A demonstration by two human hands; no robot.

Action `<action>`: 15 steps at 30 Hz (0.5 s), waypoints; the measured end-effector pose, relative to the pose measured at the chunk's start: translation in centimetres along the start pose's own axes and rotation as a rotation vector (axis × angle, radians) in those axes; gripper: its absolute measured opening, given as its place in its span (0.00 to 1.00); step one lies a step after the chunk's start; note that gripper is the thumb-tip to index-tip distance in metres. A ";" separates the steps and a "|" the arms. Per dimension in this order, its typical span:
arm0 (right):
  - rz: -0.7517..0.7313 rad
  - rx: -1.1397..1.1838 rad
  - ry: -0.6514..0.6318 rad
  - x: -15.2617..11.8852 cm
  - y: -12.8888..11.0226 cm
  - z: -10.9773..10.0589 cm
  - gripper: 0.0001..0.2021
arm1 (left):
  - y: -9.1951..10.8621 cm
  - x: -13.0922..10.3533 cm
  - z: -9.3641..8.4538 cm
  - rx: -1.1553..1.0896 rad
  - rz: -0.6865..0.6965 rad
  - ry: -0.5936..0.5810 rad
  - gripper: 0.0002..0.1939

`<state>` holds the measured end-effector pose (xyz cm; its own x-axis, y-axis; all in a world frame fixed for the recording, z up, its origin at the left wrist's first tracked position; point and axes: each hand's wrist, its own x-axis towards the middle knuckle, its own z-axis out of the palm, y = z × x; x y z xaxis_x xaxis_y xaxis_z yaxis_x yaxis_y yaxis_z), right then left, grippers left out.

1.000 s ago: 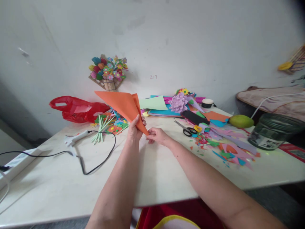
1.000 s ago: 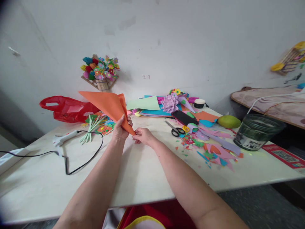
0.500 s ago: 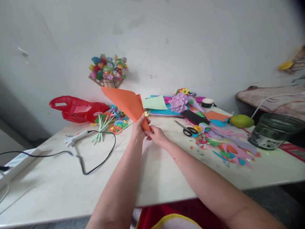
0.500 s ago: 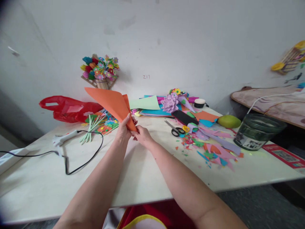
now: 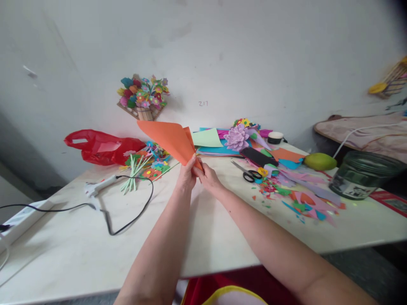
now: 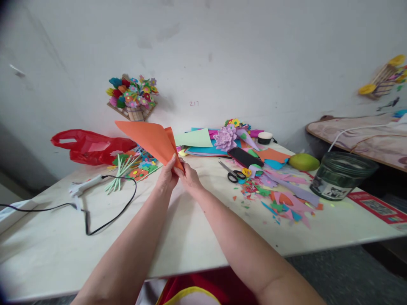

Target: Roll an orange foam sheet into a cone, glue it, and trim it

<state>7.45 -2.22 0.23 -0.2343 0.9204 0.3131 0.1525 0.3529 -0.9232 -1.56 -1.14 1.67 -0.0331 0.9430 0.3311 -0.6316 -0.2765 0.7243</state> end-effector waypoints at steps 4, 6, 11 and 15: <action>-0.058 -0.195 0.110 0.0 0.1 0.5 0.14 | 0.0 0.2 -0.6 -0.064 -0.007 0.014 0.12; -0.063 -0.208 0.098 0.0 0.2 0.6 0.14 | 0.1 0.2 -0.9 -0.095 -0.026 0.021 0.13; -0.087 -0.129 0.059 -0.1 0.5 0.7 0.13 | 0.1 0.3 -1.4 -0.111 -0.075 0.064 0.15; -0.058 -0.023 0.024 -0.3 0.5 0.6 0.15 | -0.1 0.5 -1.4 -0.135 -0.073 0.099 0.17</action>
<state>7.05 -2.41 -0.47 -0.2202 0.9020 0.3715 0.1613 0.4092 -0.8981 -2.63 -0.39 0.94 -0.0554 0.9752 0.2142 -0.7334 -0.1853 0.6540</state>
